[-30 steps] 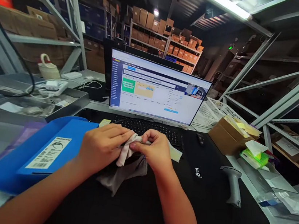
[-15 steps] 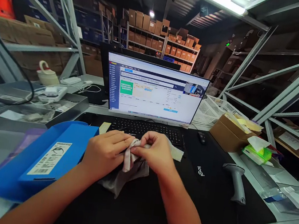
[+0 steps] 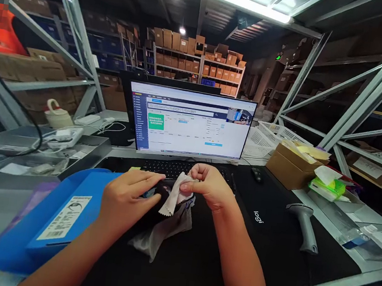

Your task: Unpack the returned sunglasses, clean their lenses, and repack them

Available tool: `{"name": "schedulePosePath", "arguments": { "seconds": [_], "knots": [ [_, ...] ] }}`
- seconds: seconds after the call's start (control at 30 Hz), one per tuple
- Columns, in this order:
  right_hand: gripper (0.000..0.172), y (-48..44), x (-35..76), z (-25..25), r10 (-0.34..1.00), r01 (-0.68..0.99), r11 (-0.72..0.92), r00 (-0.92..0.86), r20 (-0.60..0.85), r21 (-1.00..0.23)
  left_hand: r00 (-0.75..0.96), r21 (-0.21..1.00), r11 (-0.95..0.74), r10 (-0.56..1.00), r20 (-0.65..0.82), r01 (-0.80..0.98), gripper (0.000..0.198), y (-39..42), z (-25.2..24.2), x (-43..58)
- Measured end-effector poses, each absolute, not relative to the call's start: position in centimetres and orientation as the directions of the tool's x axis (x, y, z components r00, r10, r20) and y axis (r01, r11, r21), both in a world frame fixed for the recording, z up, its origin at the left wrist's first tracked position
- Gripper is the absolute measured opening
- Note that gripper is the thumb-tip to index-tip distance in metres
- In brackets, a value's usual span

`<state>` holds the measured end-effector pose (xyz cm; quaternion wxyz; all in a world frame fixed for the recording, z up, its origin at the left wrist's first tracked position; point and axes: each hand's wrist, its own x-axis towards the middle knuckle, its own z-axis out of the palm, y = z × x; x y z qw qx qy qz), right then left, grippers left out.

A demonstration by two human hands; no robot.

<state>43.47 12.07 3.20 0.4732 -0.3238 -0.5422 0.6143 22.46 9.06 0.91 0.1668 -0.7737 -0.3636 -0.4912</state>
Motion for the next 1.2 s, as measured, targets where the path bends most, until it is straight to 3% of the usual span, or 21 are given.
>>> {"name": "schedulePosePath", "arguments": {
  "seconds": [0.17,0.27,0.43,0.5,0.7,0.93,1.07,1.2],
  "knots": [
    [0.046,11.1,42.9,3.4,0.929,-0.099,0.187,-0.304,0.209,-0.977,0.267,0.102,-0.675,0.421,0.867,0.731,0.024,9.5,0.5,22.6],
    [0.044,12.1,43.7,3.2,0.922,-0.155,0.176,-0.320,0.218,-0.972,0.216,0.172,-0.637,0.483,0.848,0.751,0.026,9.6,0.9,22.0],
    [0.052,14.4,47.0,3.1,0.934,-0.297,0.357,0.118,0.337,-0.886,-0.001,0.315,-0.496,0.534,0.845,0.809,0.028,9.5,1.8,21.0],
    [0.057,14.7,47.9,3.1,0.914,-0.325,0.404,0.189,0.359,-0.855,-0.029,0.326,-0.484,0.524,0.851,0.812,0.029,9.5,1.9,20.9],
    [0.046,13.9,45.4,3.0,0.946,-0.453,0.311,0.062,0.319,-0.835,-0.123,0.434,-0.491,0.544,0.830,0.756,0.031,9.6,1.3,21.7],
    [0.047,12.1,39.2,1.6,0.935,-0.551,0.092,-0.238,0.262,-0.830,-0.268,0.567,-0.482,0.555,0.787,0.668,0.032,9.9,0.6,22.0],
    [0.049,11.7,37.7,0.8,0.929,-0.571,0.094,-0.244,0.277,-0.816,-0.247,0.525,-0.489,0.523,0.816,0.697,0.032,10.1,0.1,22.4],
    [0.036,11.3,36.4,-0.3,0.916,-0.588,0.203,-0.169,0.364,-0.783,-0.193,0.458,-0.489,0.498,0.845,0.743,0.038,10.1,-0.4,22.8]
  ]
}}
